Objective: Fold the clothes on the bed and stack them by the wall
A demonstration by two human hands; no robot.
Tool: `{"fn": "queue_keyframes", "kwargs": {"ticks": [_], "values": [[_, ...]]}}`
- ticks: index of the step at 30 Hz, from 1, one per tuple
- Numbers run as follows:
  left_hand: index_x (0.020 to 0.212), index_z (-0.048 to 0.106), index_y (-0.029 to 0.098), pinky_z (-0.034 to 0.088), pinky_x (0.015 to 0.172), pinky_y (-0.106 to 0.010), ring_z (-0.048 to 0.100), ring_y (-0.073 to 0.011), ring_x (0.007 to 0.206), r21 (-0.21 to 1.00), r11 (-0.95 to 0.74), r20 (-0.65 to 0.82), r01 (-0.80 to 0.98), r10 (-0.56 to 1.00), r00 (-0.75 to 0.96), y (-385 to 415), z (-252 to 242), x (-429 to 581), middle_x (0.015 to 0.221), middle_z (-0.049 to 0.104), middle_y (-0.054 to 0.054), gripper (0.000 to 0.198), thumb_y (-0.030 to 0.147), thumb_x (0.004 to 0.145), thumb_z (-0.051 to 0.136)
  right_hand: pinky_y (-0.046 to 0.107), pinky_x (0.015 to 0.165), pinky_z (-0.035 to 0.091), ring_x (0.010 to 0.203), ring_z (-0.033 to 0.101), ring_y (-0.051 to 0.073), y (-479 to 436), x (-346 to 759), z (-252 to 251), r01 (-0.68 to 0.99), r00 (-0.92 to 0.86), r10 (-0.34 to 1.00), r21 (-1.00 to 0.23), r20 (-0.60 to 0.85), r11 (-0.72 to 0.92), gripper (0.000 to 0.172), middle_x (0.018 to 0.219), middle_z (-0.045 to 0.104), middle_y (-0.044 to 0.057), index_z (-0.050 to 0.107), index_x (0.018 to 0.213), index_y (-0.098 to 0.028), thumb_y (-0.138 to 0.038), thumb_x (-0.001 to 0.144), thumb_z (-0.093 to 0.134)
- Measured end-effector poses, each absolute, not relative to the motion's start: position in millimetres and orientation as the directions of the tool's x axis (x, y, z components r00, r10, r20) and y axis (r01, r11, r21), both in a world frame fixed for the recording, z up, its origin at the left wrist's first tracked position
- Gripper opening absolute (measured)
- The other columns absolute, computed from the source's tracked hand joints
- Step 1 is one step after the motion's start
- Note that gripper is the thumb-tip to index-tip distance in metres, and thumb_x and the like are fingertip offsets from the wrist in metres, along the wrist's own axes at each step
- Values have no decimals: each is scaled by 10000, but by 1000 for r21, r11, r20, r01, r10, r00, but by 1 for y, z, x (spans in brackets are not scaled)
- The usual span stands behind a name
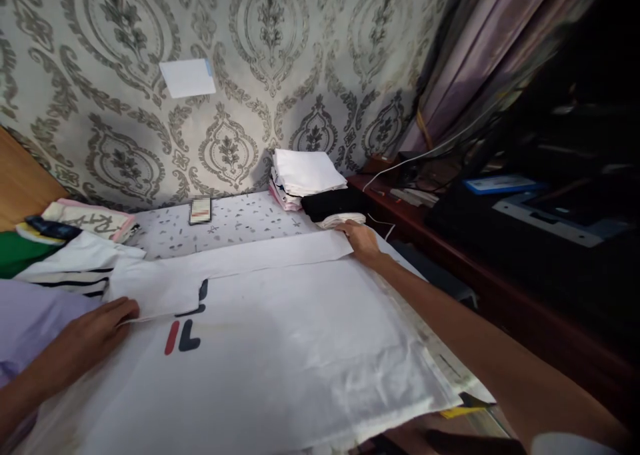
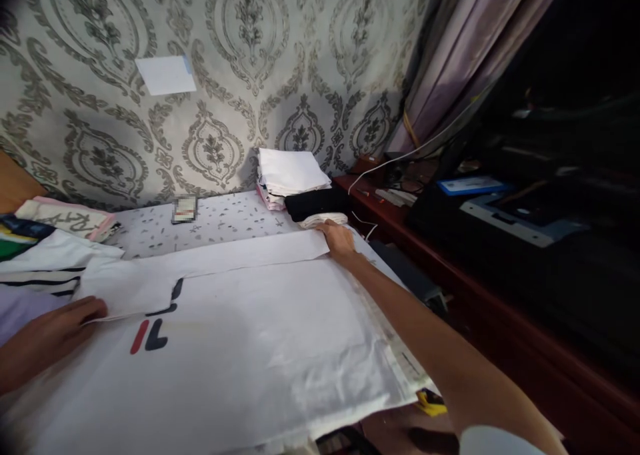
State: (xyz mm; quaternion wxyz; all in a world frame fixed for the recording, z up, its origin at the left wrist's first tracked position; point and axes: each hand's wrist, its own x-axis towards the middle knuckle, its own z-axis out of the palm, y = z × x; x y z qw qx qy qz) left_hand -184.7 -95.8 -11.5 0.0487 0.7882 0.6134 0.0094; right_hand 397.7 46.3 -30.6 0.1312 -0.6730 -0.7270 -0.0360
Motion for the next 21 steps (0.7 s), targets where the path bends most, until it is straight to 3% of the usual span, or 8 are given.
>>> {"fn": "queue_keyframes", "kwargs": {"ticks": [3, 8, 12, 14, 16, 18, 21], "values": [[872, 634, 322, 534, 734, -328, 675, -236, 838, 160, -232, -168, 959, 951, 258, -102, 6, -169, 907, 721, 8, 277, 448, 877, 388, 275, 795, 473, 1016, 665, 226, 51, 398, -35, 989, 10, 963, -144, 268, 30, 363, 1166, 734, 74, 731, 1180, -225, -154, 945, 463], [894, 604, 227, 477, 791, -316, 650, -226, 883, 125, -244, -286, 962, 919, 270, -111, 21, -143, 955, 693, -52, 207, 284, 801, 427, 325, 816, 489, 1072, 671, 277, 61, 408, -44, 986, -4, 967, -158, 256, 46, 394, 1264, 710, 117, 733, 1203, -181, -181, 951, 431], [919, 613, 215, 441, 702, -280, 625, -198, 805, 206, -208, -386, 956, 881, 275, -105, 43, -140, 906, 685, -27, 222, 388, 864, 485, 328, 723, 500, 1023, 696, 287, 72, 420, -39, 991, -64, 981, -105, 183, 84, 394, 1197, 737, 120, 760, 1144, -194, -182, 911, 442], [920, 628, 213, 454, 719, -287, 629, -196, 795, 269, -210, -317, 940, 902, 292, -95, 48, -137, 886, 695, -26, 297, 450, 921, 449, 349, 692, 503, 983, 706, 298, 73, 415, -32, 996, -38, 974, -70, 225, 56, 424, 1209, 727, 134, 759, 1135, -199, -169, 907, 402], [981, 641, 205, 486, 812, -317, 652, -214, 884, 302, -242, -143, 922, 945, 295, -79, 41, -128, 966, 718, -55, 341, 434, 965, 387, 374, 739, 526, 1000, 703, 301, 69, 399, -28, 992, -72, 951, -77, 301, 99, 454, 1246, 705, 153, 740, 1164, -182, -191, 936, 348], [1164, 621, 188, 477, 974, -353, 634, -239, 1112, 273, -242, 18, 931, 969, 247, -59, 22, -116, 1213, 692, -110, 382, 380, 988, 342, 391, 877, 538, 1099, 678, 296, 64, 376, -34, 963, -202, 928, -110, 312, 247, 479, 1288, 683, 163, 709, 1213, -150, -223, 956, 312], [1416, 481, 138, 366, 1157, -418, 473, -277, 1390, 197, -161, 64, 967, 986, 152, -34, -11, -110, 1511, 504, -176, 505, 386, 995, 355, 429, 1090, 459, 1293, 577, 291, 61, 350, -60, 893, -381, 890, -149, 252, 424, 505, 1399, 617, 162, 628, 1322, -132, -321, 966, 322]]}}
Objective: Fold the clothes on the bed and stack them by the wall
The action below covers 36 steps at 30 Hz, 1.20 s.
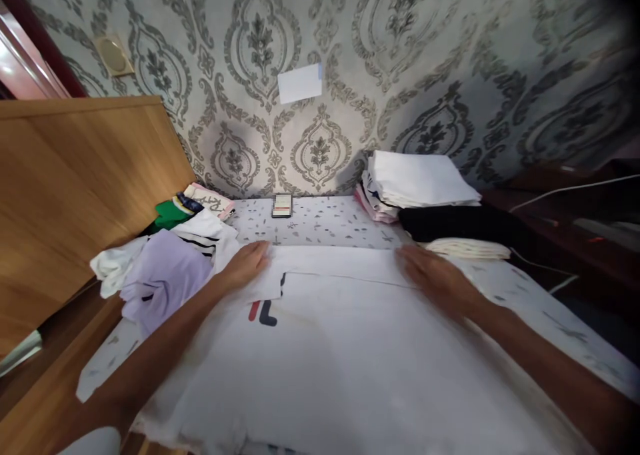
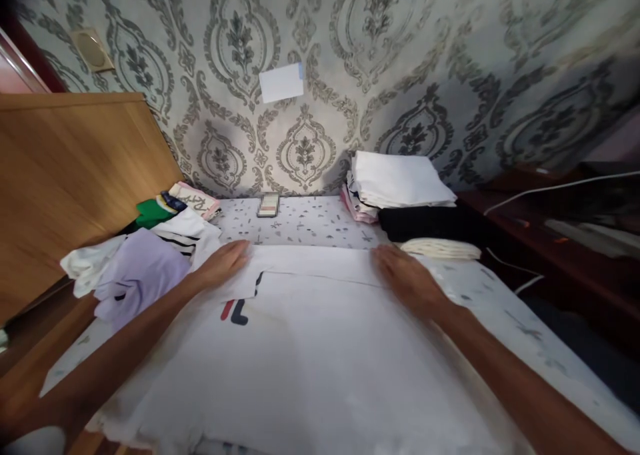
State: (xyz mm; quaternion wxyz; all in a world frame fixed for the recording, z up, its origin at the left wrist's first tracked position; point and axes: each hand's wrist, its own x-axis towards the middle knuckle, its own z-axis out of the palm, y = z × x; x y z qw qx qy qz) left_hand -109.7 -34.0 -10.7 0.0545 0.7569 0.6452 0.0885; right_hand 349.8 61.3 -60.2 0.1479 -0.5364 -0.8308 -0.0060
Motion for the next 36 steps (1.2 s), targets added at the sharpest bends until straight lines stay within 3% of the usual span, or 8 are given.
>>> {"fn": "queue_keyframes", "kwargs": {"ticks": [3, 7, 10, 18, 24, 30, 33, 36], "values": [[1438, 454, 67, 304, 1193, -514, 398, -343, 1452, 111, -59, 39, 992, 998, 55, -22, -34, -130, 1542, 448, -239, 570, 413, 992, 374, 500, 1164, 376, 1402, 472, 298, 61, 352, -88, 909, -365, 899, -118, 241, 401, 574, 1503, 524, 148, 536, 1406, -154, -448, 962, 321], [1427, 477, 78, 260, 1222, -482, 370, -306, 1477, -127, -12, 118, 992, 993, 27, -19, -50, -167, 1540, 465, -215, 560, 427, 1013, 335, 521, 1181, 339, 1437, 425, 295, 57, 374, -98, 949, -286, 934, -73, 212, 307, 623, 1541, 479, 138, 484, 1449, -157, -494, 967, 280], [1433, 472, 48, 263, 1220, -477, 379, -305, 1473, -187, -17, 131, 982, 990, 42, -16, -57, -176, 1538, 462, -229, 595, 444, 1021, 306, 511, 1191, 324, 1465, 383, 281, 52, 379, -92, 958, -257, 950, -80, 175, 274, 641, 1566, 449, 125, 464, 1470, -162, -515, 976, 256], [1457, 484, 103, 256, 1226, -508, 373, -304, 1479, -133, -65, 200, 989, 975, 91, -21, -54, -164, 1545, 466, -197, 552, 393, 1016, 323, 513, 1187, 327, 1453, 405, 270, 47, 373, -86, 958, -266, 941, -55, 208, 282, 586, 1552, 470, 122, 504, 1439, -168, -465, 988, 277], [1557, 351, 190, 154, 1258, -467, 212, -230, 1548, 64, -267, 10, 962, 964, 267, -30, -49, -101, 1660, 277, -104, 640, 546, 1033, 256, 557, 1163, 342, 1379, 501, 291, 34, 344, -70, 929, -359, 889, 11, 284, 371, 469, 1425, 594, 174, 603, 1332, -152, -316, 998, 318], [1609, 214, 229, 80, 1261, -396, 89, -188, 1570, 233, -398, -82, 888, 901, 425, -29, -45, -59, 1696, 140, -62, 726, 645, 1015, 193, 517, 1154, 382, 1432, 436, 290, 14, 249, -58, 703, -665, 711, -130, 227, 699, 473, 1513, 510, 159, 590, 1378, -166, -357, 1036, 325], [1601, 243, 246, 94, 1257, -396, 123, -189, 1565, 210, -375, -72, 903, 915, 397, -28, -45, -84, 1690, 183, -53, 700, 632, 1020, 199, 531, 1183, 336, 1474, 372, 285, 4, 206, -59, 627, -725, 663, -220, 187, 748, 483, 1574, 436, 128, 557, 1425, -210, -415, 1041, 349], [1588, 283, 219, 139, 1248, -456, 176, -228, 1557, 142, -224, -73, 964, 969, 236, -27, -47, -127, 1676, 232, -85, 681, 596, 1026, 206, 561, 1210, 267, 1500, 321, 278, -3, 184, -58, 594, -754, 641, -269, 142, 758, 496, 1592, 409, 116, 512, 1470, -220, -412, 1048, 335]]}}
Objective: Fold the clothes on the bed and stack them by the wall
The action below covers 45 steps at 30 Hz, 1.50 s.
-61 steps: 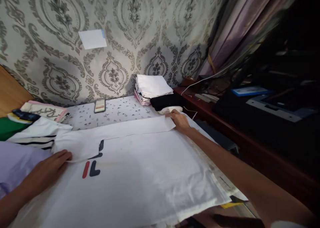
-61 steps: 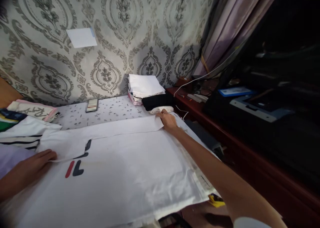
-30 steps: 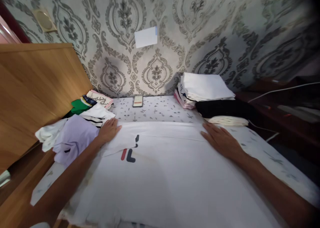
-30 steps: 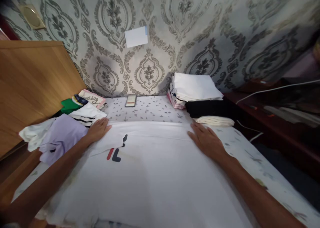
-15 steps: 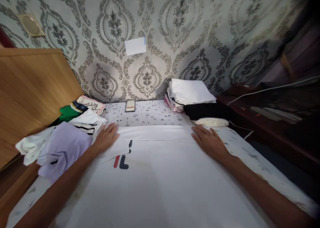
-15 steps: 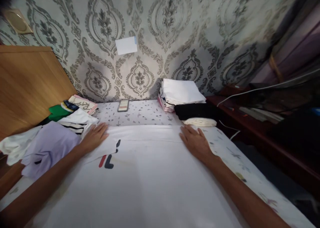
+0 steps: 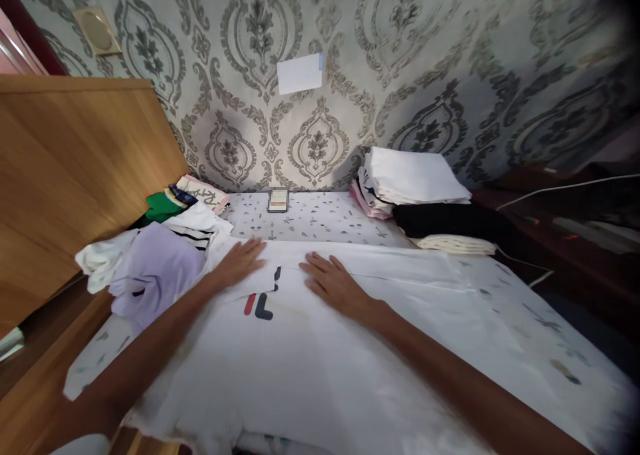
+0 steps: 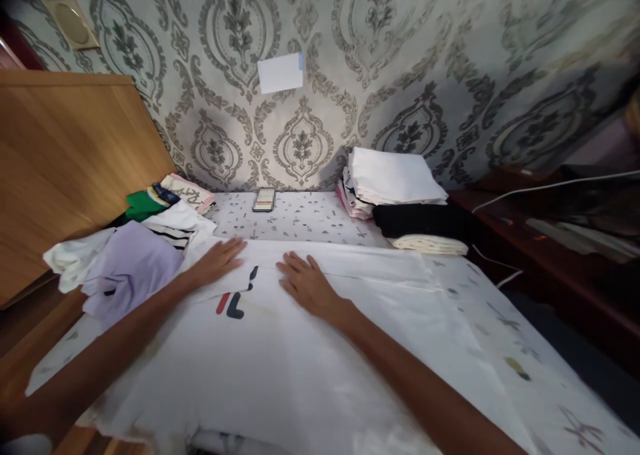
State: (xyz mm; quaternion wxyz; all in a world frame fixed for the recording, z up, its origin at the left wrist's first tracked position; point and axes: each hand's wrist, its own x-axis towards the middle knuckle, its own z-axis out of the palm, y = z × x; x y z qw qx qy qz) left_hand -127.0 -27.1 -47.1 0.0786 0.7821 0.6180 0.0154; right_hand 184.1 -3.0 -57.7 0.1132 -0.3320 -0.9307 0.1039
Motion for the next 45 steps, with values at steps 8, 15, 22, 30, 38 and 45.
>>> {"fn": "queue_keyframes", "kwargs": {"ticks": [8, 15, 22, 30, 38, 45], "values": [[1567, 334, 171, 213, 1222, -515, 244, -278, 1537, 16, -115, -3, 993, 993, 116, -23, -50, -162, 1651, 286, -147, 649, 525, 1029, 256, 579, 1211, 236, 1506, 308, 280, -15, 152, -51, 519, -797, 586, -331, 144, 788, 481, 1591, 412, 104, 502, 1478, -255, -397, 1042, 359], [1581, 312, 249, 170, 1238, -522, 188, -245, 1554, 40, -226, -3, 973, 974, 227, -42, -48, -136, 1676, 237, -85, 606, 515, 1040, 247, 546, 1235, 190, 1521, 271, 261, -13, 160, -63, 559, -780, 609, -278, 142, 781, 583, 1621, 347, 122, 372, 1561, -198, -474, 1052, 308], [1574, 336, 310, 204, 1216, -580, 213, -275, 1546, 53, -286, 8, 957, 958, 286, -56, -57, -144, 1661, 277, -48, 594, 531, 1031, 240, 527, 1226, 204, 1528, 249, 260, 3, 276, -69, 875, -431, 894, -187, 120, 447, 604, 1631, 326, 142, 370, 1552, -181, -503, 1049, 282], [1580, 336, 252, 205, 1223, -574, 270, -303, 1526, 56, -319, -3, 946, 948, 319, -34, -54, -113, 1651, 289, -90, 689, 616, 997, 279, 576, 1152, 303, 1366, 482, 319, -8, 370, -55, 995, -6, 973, -93, 230, 28, 483, 1396, 596, 213, 619, 1273, -106, -393, 1032, 313], [1454, 531, 334, 211, 1251, -429, 295, -223, 1520, 410, -621, -72, 668, 707, 703, -18, -27, -19, 1623, 369, -2, 569, 613, 1020, 291, 393, 1111, 424, 1304, 544, 270, 5, 296, -35, 899, -295, 911, -239, 288, 367, 406, 1352, 640, 143, 699, 1174, -147, -298, 1030, 351], [1367, 579, 234, 392, 1144, -421, 508, -266, 1362, 448, -591, 118, 671, 783, 611, 3, -24, 23, 1490, 549, -92, 512, 545, 1001, 399, 433, 1195, 323, 1472, 370, 264, 29, 249, -46, 821, -486, 852, -233, 194, 521, 440, 1563, 439, 167, 549, 1403, -127, -326, 1034, 419]]}}
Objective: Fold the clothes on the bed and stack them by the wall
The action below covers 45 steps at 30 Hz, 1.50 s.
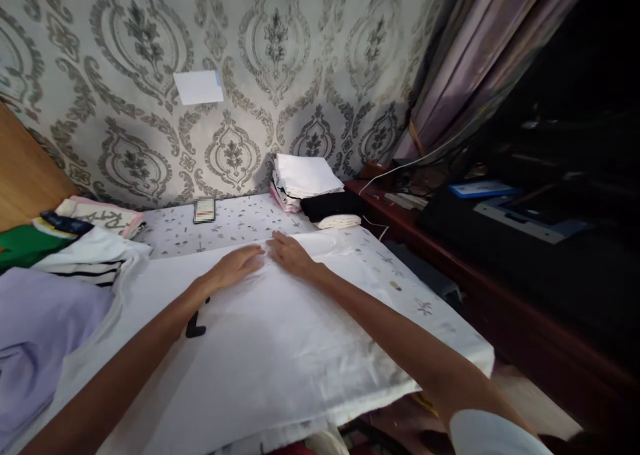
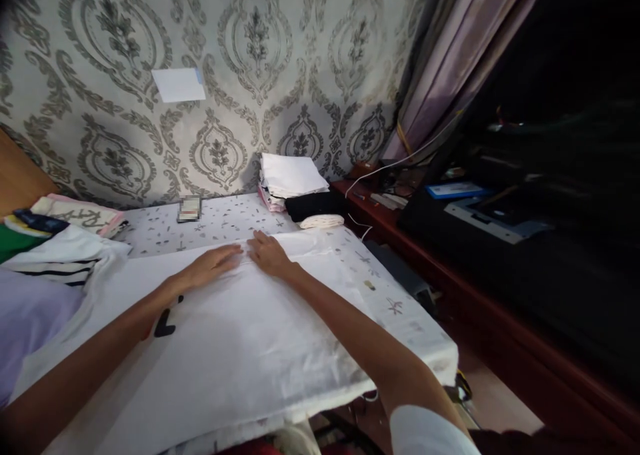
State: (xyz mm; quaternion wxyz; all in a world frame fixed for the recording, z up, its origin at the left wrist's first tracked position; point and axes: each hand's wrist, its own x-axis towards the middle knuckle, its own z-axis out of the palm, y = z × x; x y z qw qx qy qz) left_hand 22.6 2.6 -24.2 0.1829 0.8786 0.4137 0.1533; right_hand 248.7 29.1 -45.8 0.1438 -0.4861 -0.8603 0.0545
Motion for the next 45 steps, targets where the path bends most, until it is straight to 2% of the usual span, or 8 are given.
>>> {"fn": "queue_keyframes", "kwargs": {"ticks": [5, 9, 16, 19, 23, 28, 35, 45], "values": [[1116, 643, 199, 477, 936, -424, 580, -272, 1093, 137, -643, 151, 754, 765, 626, 0, -30, 39, 1150, 647, -116, 257, 315, 975, 462, 494, 1146, 367, 1443, 397, 316, 15, 295, -52, 825, -450, 864, -265, 226, 499, 465, 1560, 423, 197, 560, 1340, -154, -429, 965, 565], [983, 621, 209, 475, 726, -358, 595, -266, 970, 20, -586, 64, 810, 810, 583, -1, -22, 34, 1032, 647, -106, 243, 160, 934, 389, 432, 1018, 458, 1222, 562, 285, 2, 342, -41, 824, -509, 835, -162, 211, 543, 240, 1346, 594, 164, 641, 1117, -173, -314, 968, 517], [862, 587, 238, 421, 648, -310, 612, -206, 802, 173, -565, -32, 807, 815, 578, -5, -1, 24, 879, 663, -18, 139, 151, 847, 480, 343, 837, 476, 953, 621, 239, -5, 364, -16, 902, -427, 900, -34, 89, 431, 194, 1021, 665, 120, 656, 946, -162, -135, 912, 467], [946, 633, 236, 472, 726, -322, 633, -212, 860, 286, -550, 27, 784, 823, 568, 2, -3, 21, 933, 690, -30, 154, 285, 911, 491, 365, 885, 488, 984, 634, 252, -6, 345, -12, 882, -433, 893, -147, 126, 448, 212, 1041, 679, 121, 682, 977, -159, -198, 926, 481], [1211, 627, 197, 490, 983, -386, 624, -235, 1126, 373, -573, 176, 730, 816, 551, 18, -26, 21, 1228, 683, -94, 367, 321, 999, 354, 373, 1078, 443, 1258, 573, 238, 5, 291, -25, 801, -495, 851, -288, 174, 525, 448, 1352, 636, 128, 626, 1298, -149, -335, 1044, 307], [1499, 440, 195, 241, 1237, -409, 332, -220, 1498, 290, -584, 66, 758, 803, 593, 25, -52, 15, 1613, 397, -79, 552, 444, 1043, 254, 442, 1234, 254, 1499, 322, 236, 32, 267, -50, 756, -587, 805, -296, 90, 584, 574, 1600, 393, 127, 429, 1523, -132, -417, 1051, 265], [1608, 238, 231, 112, 1262, -448, 145, -232, 1563, 224, -479, -107, 849, 854, 510, 31, -49, -28, 1683, 187, -50, 737, 649, 1000, 224, 465, 1253, 179, 1534, 231, 248, 50, 357, -62, 907, -381, 924, -185, 27, 379, 674, 1638, 307, 133, 350, 1568, -122, -517, 1027, 269], [1580, 322, 222, 174, 1247, -476, 196, -232, 1552, 78, -323, -57, 943, 943, 328, -9, -46, -119, 1671, 255, -62, 665, 553, 1016, 202, 487, 1220, 280, 1500, 321, 269, 26, 400, -81, 908, -341, 913, -173, 222, 381, 633, 1600, 383, 161, 453, 1494, -125, -506, 1028, 256]]}}
